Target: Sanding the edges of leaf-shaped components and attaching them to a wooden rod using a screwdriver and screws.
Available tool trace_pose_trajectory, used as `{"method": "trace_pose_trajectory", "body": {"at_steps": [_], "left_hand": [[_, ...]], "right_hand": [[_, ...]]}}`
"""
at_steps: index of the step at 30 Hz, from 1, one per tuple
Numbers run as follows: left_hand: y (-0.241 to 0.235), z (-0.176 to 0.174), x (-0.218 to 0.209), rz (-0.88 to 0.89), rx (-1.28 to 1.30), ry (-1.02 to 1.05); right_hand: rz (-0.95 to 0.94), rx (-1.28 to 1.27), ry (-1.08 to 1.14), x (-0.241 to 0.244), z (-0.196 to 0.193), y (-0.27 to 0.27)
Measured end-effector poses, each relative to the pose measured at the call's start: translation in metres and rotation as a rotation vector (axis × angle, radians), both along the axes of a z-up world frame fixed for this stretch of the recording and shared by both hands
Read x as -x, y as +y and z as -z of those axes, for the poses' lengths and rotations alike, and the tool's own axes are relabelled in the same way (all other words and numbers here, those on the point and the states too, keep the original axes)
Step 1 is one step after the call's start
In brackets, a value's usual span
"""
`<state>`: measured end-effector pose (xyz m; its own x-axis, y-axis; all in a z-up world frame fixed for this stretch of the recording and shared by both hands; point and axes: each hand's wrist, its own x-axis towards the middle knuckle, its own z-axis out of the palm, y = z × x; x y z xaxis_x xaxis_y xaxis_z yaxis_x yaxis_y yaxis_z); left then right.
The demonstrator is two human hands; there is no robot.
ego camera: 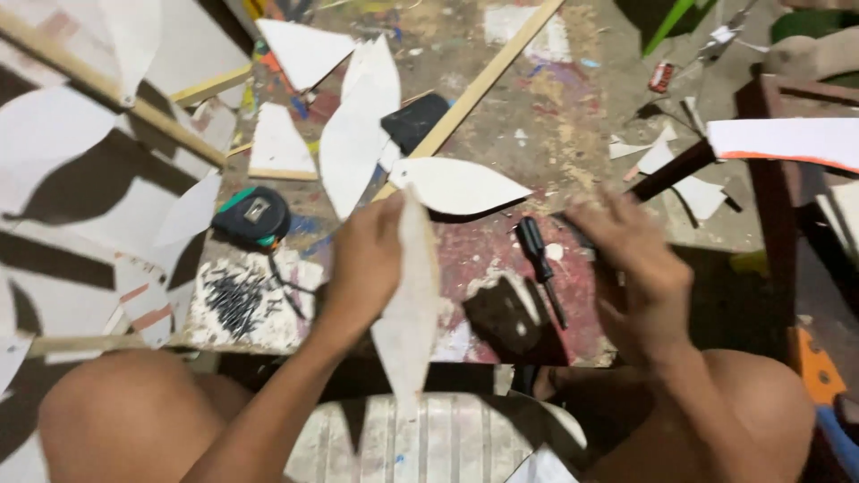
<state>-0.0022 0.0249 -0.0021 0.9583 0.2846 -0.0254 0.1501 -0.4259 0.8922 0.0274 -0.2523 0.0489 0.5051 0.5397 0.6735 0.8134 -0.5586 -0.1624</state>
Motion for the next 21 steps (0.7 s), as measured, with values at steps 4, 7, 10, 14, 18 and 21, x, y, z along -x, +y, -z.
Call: {"method": "trace_pose_trajectory", "body": {"at_steps": [4,7,10,14,18,21], "left_hand": [[0.018,-0.011,0.001,0.090,-0.109,0.243],[0.014,-0.036,0.000,0.376,-0.195,0.483],[0.005,-0.077,-0.008,0.377,-0.186,0.743],[0.058,-0.022,-0.030,-0.164,0.167,0.317],[0.065,-0.020,-0.036,-0.484,0.581,0.078],[0.065,-0.013,-0.036,-0.644,0.844,0.086]], "right_hand": [[-0.001,-0.015,0.544,0.011,0.021,-0.006],[-0.007,0.235,0.704,0.023,0.028,-0.002],[-0.054,0.440,0.664,0.033,0.026,0.006],[-0.103,0.460,0.616,0.039,0.021,0.003],[-0.096,0.402,0.580,0.038,0.024,-0.005],[-0.058,0.401,0.566,0.037,0.027,-0.009]]}}
